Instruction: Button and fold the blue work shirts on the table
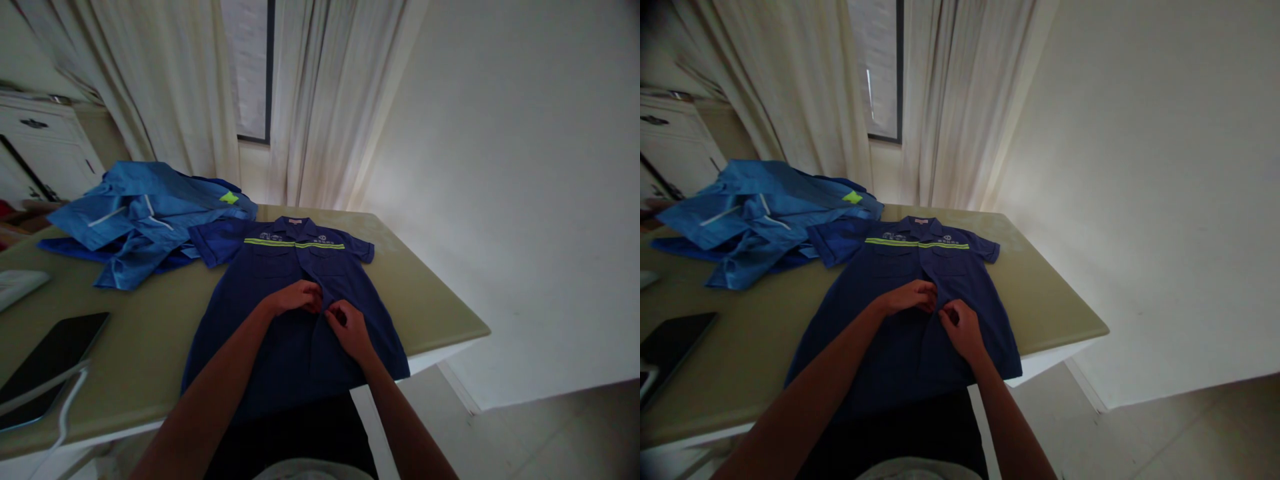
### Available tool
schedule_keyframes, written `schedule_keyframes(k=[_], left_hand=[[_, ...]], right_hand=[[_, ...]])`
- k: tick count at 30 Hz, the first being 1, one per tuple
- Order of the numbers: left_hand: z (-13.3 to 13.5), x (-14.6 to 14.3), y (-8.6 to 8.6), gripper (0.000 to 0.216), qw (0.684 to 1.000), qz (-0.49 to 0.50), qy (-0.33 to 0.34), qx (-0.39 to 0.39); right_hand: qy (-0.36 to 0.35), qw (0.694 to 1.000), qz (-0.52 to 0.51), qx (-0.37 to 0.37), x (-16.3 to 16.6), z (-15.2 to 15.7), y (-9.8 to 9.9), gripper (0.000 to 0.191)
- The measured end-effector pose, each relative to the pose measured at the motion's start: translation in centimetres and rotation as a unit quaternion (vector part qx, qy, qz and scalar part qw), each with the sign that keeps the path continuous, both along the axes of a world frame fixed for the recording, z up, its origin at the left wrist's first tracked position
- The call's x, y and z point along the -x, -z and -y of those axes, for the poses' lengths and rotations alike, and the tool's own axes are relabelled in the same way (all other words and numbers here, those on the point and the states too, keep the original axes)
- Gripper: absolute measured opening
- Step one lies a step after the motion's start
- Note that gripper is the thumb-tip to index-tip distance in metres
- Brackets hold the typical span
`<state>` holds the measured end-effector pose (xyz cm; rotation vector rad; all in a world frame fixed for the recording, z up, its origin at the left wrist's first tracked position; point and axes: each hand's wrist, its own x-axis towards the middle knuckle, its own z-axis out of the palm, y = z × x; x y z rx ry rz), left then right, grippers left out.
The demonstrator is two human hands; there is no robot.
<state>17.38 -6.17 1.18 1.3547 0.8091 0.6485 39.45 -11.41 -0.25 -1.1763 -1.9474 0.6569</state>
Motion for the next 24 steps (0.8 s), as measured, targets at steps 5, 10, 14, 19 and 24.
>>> schedule_keyframes(k=[5,10,14,19,24], left_hand=[[-0.2,-0.3,0.7,0.028,0.995,-0.022,0.017,-0.099],[-0.3,-1.8,1.1,0.020,0.965,-0.100,-0.051,-0.239],[-1.0,-1.0,1.2,0.023,0.912,-0.193,-0.175,-0.316],[-1.3,0.8,1.8,0.027,0.822,-0.375,-0.266,-0.337],[-0.4,0.5,2.6,0.047,0.766,-0.459,-0.248,-0.376]], right_hand=[[-0.002,0.999,0.036,0.014,0.6,0.6,-0.4,0.028],[0.034,0.998,0.053,-0.013,0.5,0.0,0.4,0.016],[0.089,0.995,-0.046,0.025,-0.9,-1.2,1.0,0.015],[0.151,0.976,-0.144,0.067,-1.8,-2.0,1.7,0.033],[0.026,0.993,0.046,0.102,-1.0,-3.0,-0.2,0.019]])
